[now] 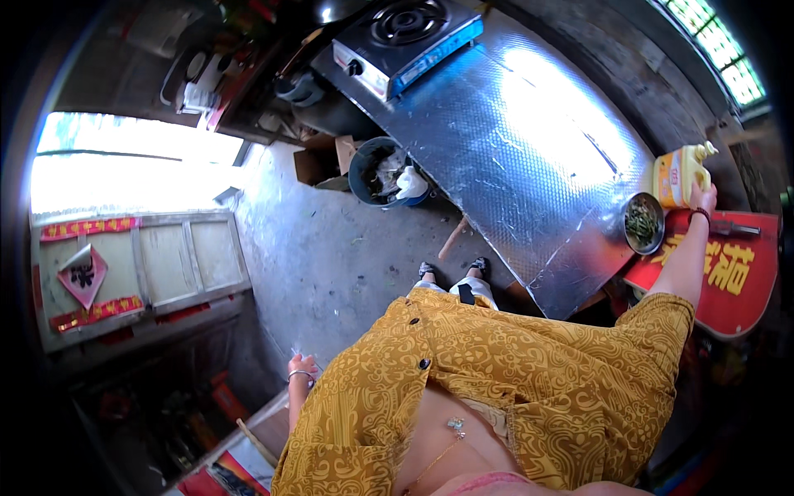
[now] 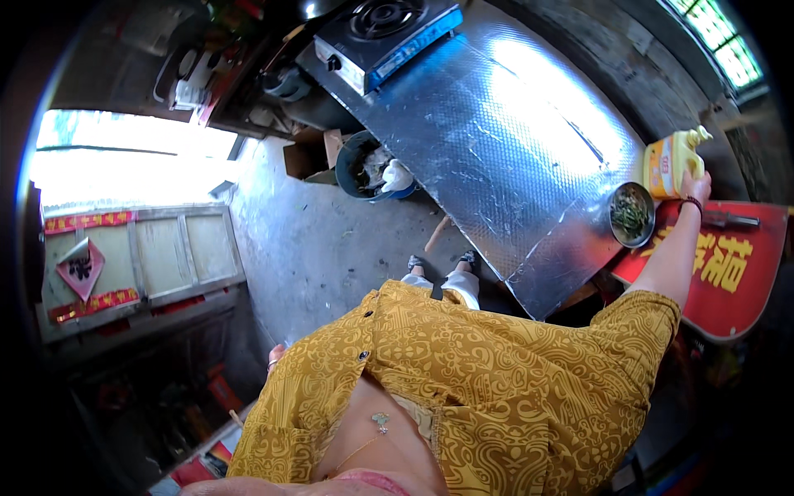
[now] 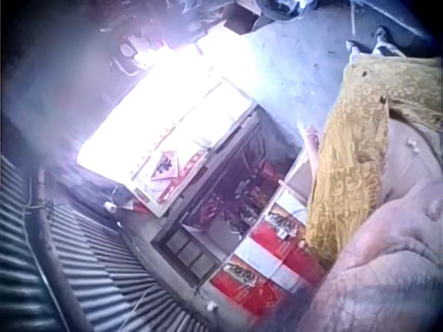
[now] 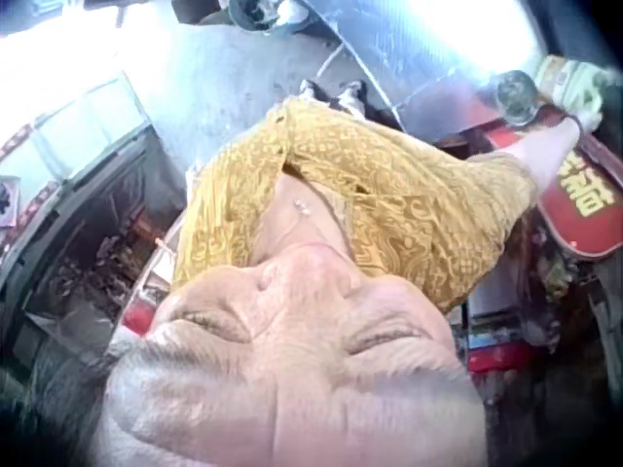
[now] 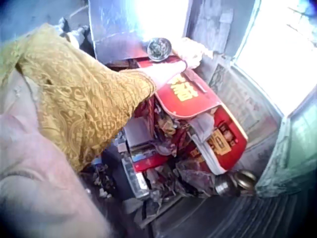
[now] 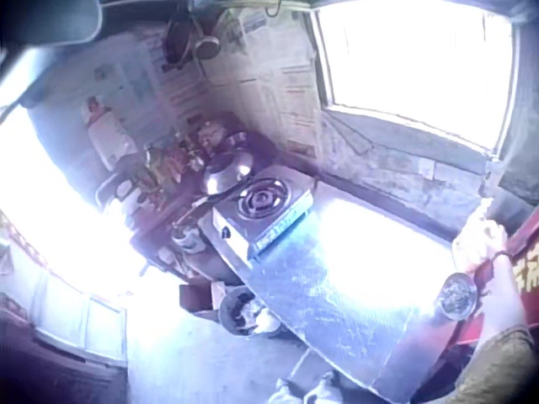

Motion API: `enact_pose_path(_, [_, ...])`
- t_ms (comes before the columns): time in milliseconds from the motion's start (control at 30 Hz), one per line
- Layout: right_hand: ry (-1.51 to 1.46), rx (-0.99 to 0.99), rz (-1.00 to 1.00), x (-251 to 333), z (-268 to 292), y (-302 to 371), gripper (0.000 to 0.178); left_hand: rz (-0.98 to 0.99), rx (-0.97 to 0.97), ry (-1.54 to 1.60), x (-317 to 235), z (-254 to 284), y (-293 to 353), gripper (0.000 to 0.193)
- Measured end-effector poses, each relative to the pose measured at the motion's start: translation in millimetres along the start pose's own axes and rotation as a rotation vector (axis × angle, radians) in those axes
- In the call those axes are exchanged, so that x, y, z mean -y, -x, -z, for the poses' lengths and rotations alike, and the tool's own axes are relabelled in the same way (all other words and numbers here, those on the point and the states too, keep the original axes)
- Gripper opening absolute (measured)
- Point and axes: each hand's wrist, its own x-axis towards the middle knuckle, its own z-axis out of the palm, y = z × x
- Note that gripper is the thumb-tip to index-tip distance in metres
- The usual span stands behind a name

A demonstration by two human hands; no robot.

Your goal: Washing clothes by hand in an outdoor stone basin using detergent and scrubbing them on a washboard.

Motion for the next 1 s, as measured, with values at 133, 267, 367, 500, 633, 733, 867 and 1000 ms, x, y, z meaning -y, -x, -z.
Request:
enact_pose_path(133, [0.07,0.076,-0.087,57,3,3,0.052,-0.008,-0.194,-0.293,-3,-46,90,0.069])
enact_pose_path(267, [0.105,0.004,0.052,100,1,18,0.048,-0.026,-0.212,-0.357,12,-47,89,0.066])
enact_pose_path(367, [0.124,-0.198,0.421,161,36,60,0.041,-0.06,-0.213,-0.345,24,-45,92,0.062])
enact_pose_path(500, [-0.033,-0.204,0.625,239,83,134,0.034,-0.093,-0.311,-0.182,45,-33,72,0.055])
enact_pose_path(633, [-0.279,-0.243,0.741,299,99,223,0.034,-0.21,-0.375,-0.236,43,-17,44,0.056])
enact_pose_path(733, [-0.32,-0.242,0.799,340,102,295,0.036,-0.33,-0.403,-0.307,20,-6,26,0.057])
enact_pose_path(867, [-0.371,-0.041,0.691,408,93,406,0.037,-0.4,-0.289,-0.122,7,30,-22,0.058])
enact_pose_path(1000, [-0.445,0.043,0.797,454,55,497,0.039,-0.607,-0.264,-0.527,-68,79,-15,0.047])
